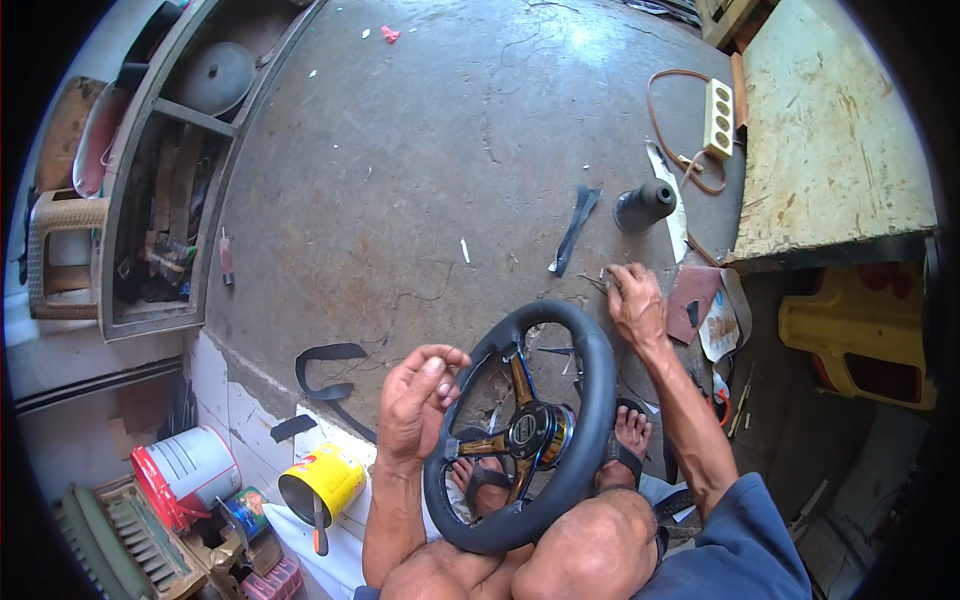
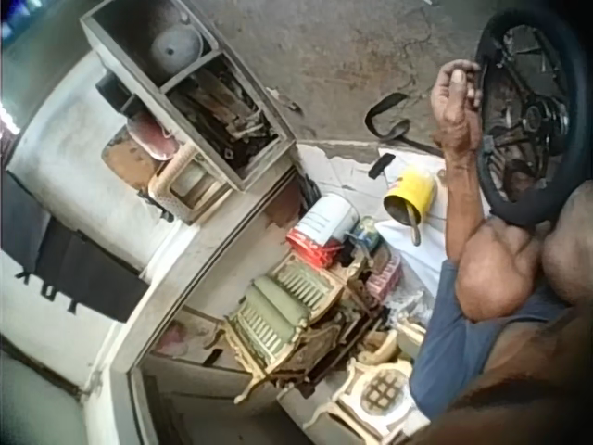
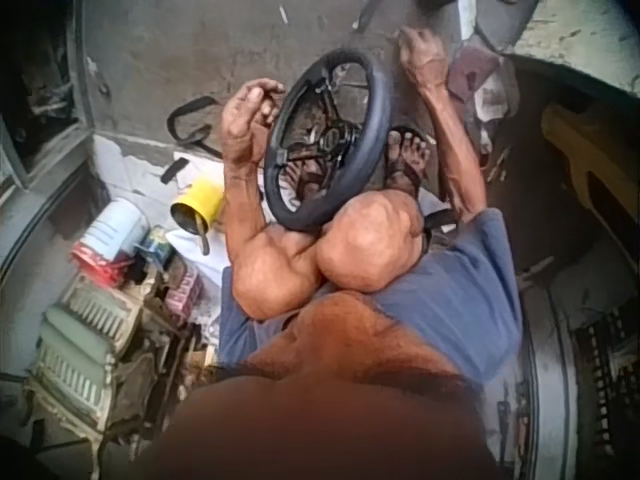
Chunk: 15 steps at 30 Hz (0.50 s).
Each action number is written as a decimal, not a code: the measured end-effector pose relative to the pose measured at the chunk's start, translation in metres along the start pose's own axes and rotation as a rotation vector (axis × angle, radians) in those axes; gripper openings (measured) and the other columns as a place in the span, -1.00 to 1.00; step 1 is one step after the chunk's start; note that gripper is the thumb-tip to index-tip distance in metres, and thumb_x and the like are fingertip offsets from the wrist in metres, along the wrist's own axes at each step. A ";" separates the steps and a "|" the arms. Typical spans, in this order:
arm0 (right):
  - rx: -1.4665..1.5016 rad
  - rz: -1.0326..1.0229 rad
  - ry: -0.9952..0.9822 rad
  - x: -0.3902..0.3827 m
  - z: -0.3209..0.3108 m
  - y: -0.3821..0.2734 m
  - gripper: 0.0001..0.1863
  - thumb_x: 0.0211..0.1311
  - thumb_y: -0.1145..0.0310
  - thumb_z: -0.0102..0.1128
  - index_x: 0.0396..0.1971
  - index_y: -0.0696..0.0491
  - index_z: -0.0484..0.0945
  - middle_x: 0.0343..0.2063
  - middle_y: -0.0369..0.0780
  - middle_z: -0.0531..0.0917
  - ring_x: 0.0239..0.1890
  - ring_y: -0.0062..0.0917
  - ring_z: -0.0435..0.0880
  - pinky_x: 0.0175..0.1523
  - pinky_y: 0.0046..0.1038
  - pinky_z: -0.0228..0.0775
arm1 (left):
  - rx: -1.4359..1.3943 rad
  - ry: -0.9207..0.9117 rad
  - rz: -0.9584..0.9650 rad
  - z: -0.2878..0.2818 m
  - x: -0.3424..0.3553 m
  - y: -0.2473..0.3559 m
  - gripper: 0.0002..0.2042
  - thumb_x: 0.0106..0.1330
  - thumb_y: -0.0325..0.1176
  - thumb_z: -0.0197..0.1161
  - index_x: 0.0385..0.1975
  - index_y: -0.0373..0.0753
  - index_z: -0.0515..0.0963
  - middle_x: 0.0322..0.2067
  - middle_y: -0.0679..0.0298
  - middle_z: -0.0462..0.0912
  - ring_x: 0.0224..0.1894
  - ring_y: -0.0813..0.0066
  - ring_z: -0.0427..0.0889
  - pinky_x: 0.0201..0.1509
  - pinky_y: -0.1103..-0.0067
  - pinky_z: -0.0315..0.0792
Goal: The person prepares a needle and thread and begins stitching a leather or synthetic cover onto the rim of a steering wheel while sitting on the floor.
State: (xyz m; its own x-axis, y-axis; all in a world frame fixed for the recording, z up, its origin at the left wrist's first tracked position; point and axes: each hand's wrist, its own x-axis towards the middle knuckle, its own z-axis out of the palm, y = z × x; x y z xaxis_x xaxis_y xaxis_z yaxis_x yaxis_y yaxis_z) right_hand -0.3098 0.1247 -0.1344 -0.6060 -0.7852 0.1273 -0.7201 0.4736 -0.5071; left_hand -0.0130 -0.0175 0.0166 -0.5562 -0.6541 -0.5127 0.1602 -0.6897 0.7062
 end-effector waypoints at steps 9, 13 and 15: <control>-0.326 -0.198 -0.202 0.013 0.017 0.018 -0.90 0.17 0.43 0.19 -0.43 0.14 0.62 -0.33 -0.10 0.67 -0.26 -0.19 0.74 -0.24 -0.14 0.65 | 0.162 0.043 0.011 -0.006 -0.001 0.003 -0.71 0.43 -0.45 0.25 0.09 -0.42 0.59 -0.02 0.11 0.68 -0.24 0.62 0.59 -0.18 0.65 0.47; -0.353 -0.311 -0.269 0.029 0.017 0.024 -0.88 0.14 0.40 0.20 -0.45 0.14 0.62 -0.31 -0.05 0.68 -0.27 -0.19 0.75 -0.23 -0.14 0.66 | 0.425 0.137 0.224 -0.022 0.001 0.015 -0.87 0.38 -0.43 0.37 -0.17 -0.30 0.73 0.07 0.19 0.67 0.06 0.40 0.66 0.13 0.52 0.52; -0.316 -0.361 -0.292 0.033 0.015 0.025 -0.86 0.15 0.39 0.20 -0.44 0.15 0.62 -0.30 -0.04 0.69 -0.26 -0.18 0.75 -0.21 -0.13 0.66 | 0.628 0.213 0.365 -0.027 -0.001 0.037 -0.89 0.37 -0.43 0.37 -0.19 -0.29 0.74 0.08 0.18 0.67 0.06 0.41 0.66 0.15 0.51 0.51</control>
State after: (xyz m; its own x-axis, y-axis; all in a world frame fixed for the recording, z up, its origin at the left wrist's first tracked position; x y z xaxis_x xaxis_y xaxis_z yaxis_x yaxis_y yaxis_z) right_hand -0.3428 0.1045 -0.1555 -0.2160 -0.9762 -0.0191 -0.9580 0.2156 -0.1892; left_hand 0.0158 -0.0506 0.0295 -0.3770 -0.8970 -0.2308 -0.2259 -0.1526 0.9621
